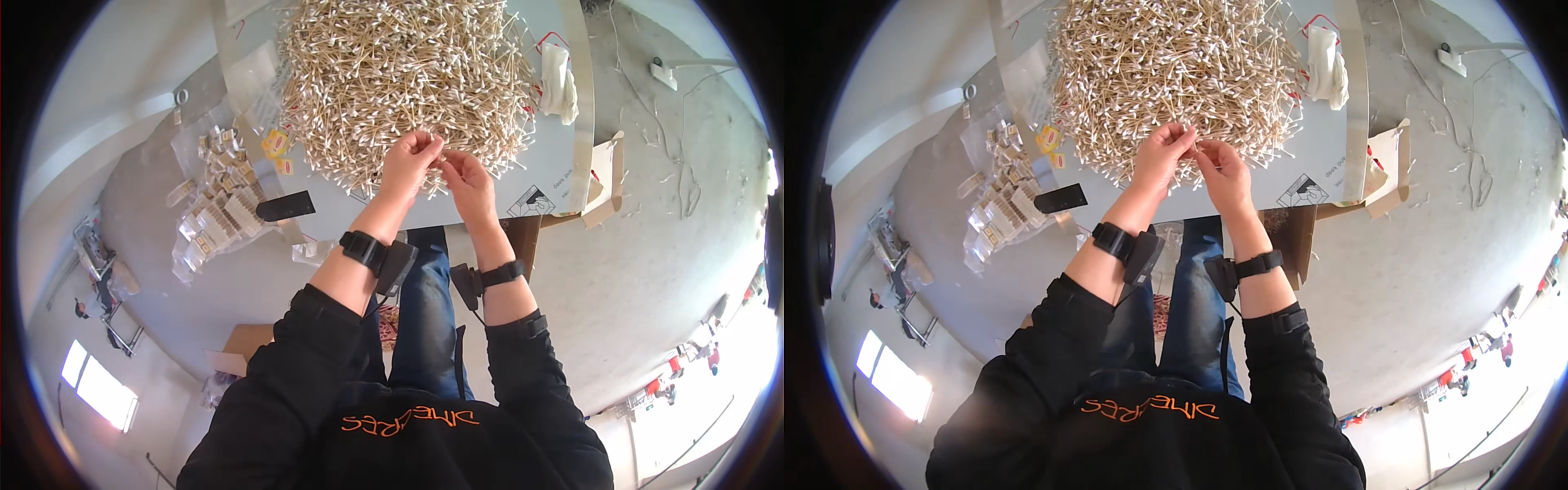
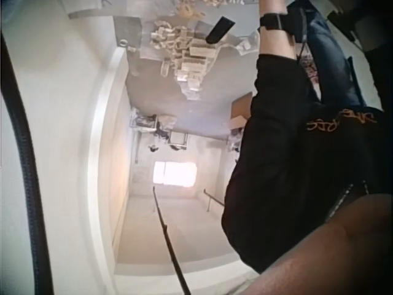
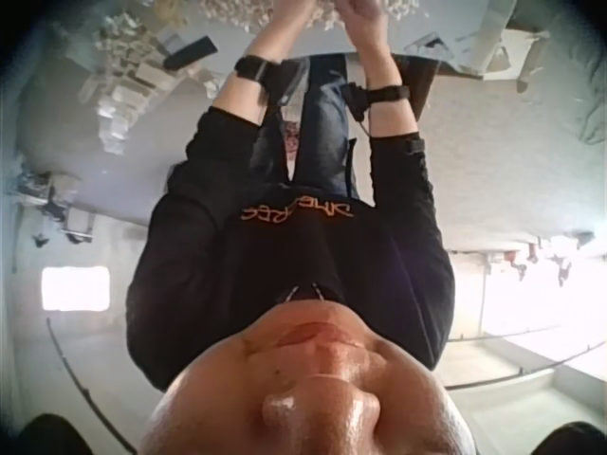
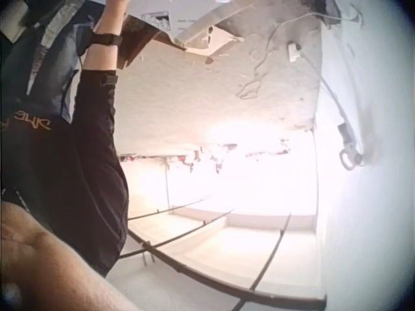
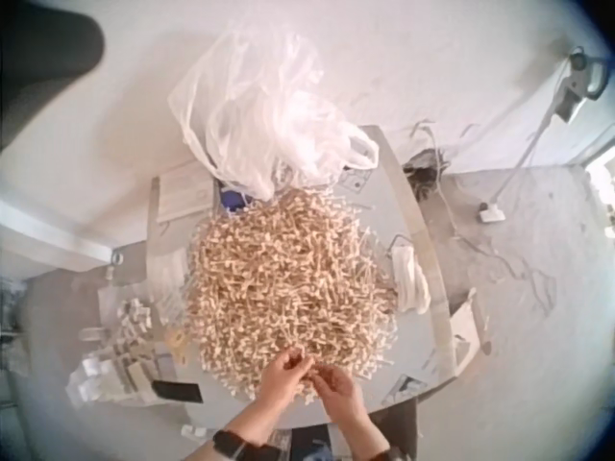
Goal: The person packs cotton swabs into a plastic bag, sets it aside, and wipes the table with a cloth before picking up another bag.
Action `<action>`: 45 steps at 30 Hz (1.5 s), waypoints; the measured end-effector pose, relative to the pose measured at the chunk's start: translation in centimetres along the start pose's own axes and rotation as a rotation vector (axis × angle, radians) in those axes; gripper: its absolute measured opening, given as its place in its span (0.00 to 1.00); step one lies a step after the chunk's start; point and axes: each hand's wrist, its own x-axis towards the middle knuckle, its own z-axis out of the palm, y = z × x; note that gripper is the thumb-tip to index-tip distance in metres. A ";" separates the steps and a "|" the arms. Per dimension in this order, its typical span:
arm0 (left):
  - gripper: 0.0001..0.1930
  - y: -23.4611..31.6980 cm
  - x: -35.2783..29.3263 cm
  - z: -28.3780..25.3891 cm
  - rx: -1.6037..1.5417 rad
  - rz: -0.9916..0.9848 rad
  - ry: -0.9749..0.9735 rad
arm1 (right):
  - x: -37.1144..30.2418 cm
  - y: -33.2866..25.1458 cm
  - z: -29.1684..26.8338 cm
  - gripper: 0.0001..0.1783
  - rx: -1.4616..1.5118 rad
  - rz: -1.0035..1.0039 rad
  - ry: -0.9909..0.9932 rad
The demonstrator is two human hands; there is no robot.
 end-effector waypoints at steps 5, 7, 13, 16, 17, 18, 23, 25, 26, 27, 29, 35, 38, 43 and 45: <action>0.08 2.4 -0.9 -0.6 -0.018 -0.011 -0.019 | -0.1 -2.6 0.7 0.08 0.061 0.102 -0.081; 0.08 3.2 -0.9 -0.7 -0.172 -0.029 -0.065 | -0.1 -2.9 0.4 0.06 0.076 0.126 -0.074; 0.08 4.2 -0.7 -1.6 -0.084 0.013 -0.099 | -0.6 -4.1 1.4 0.04 0.136 0.124 -0.079; 0.08 4.4 -0.8 -1.8 -0.036 0.021 -0.091 | -0.7 -3.9 1.8 0.05 0.259 0.133 -0.094; 0.08 4.4 -1.0 -1.8 -0.037 0.021 -0.090 | -0.8 -3.9 2.0 0.05 0.258 0.133 -0.095; 0.08 4.4 -1.2 -1.7 -0.021 0.017 -0.078 | -0.8 -3.9 2.1 0.05 0.347 0.148 -0.114; 0.08 3.9 -1.5 -2.2 -0.043 0.006 -0.055 | -1.4 -3.9 2.8 0.05 0.493 0.197 -0.159; 0.08 3.6 -1.6 -2.5 -0.056 0.018 -0.058 | -1.6 -3.7 2.9 0.04 0.541 0.227 -0.159; 0.08 3.5 -1.6 -2.5 -0.058 0.019 -0.057 | -1.7 -3.5 3.0 0.04 0.540 0.228 -0.160; 0.08 3.3 -1.7 -2.6 -0.045 0.018 -0.041 | -1.8 -3.4 3.1 0.04 0.558 0.232 -0.171; 0.08 3.1 -1.9 -2.6 -0.033 0.019 -0.025 | -2.0 -3.2 3.1 0.04 0.576 0.237 -0.182; 0.09 2.2 -1.7 -4.7 0.032 -0.005 0.125 | -2.6 -4.7 3.2 0.04 0.666 0.241 -0.119; 0.12 1.6 -2.3 -6.0 0.032 -0.010 0.137 | -2.5 -4.9 2.6 0.05 0.681 0.190 -0.135; 0.12 -2.2 -4.8 -7.6 0.354 -0.201 -0.135 | -2.8 -4.5 1.3 0.05 0.726 0.170 -0.165; 0.09 -4.8 -6.2 -9.0 0.792 -0.301 -0.244 | -3.0 -4.3 0.9 0.05 0.728 0.174 -0.151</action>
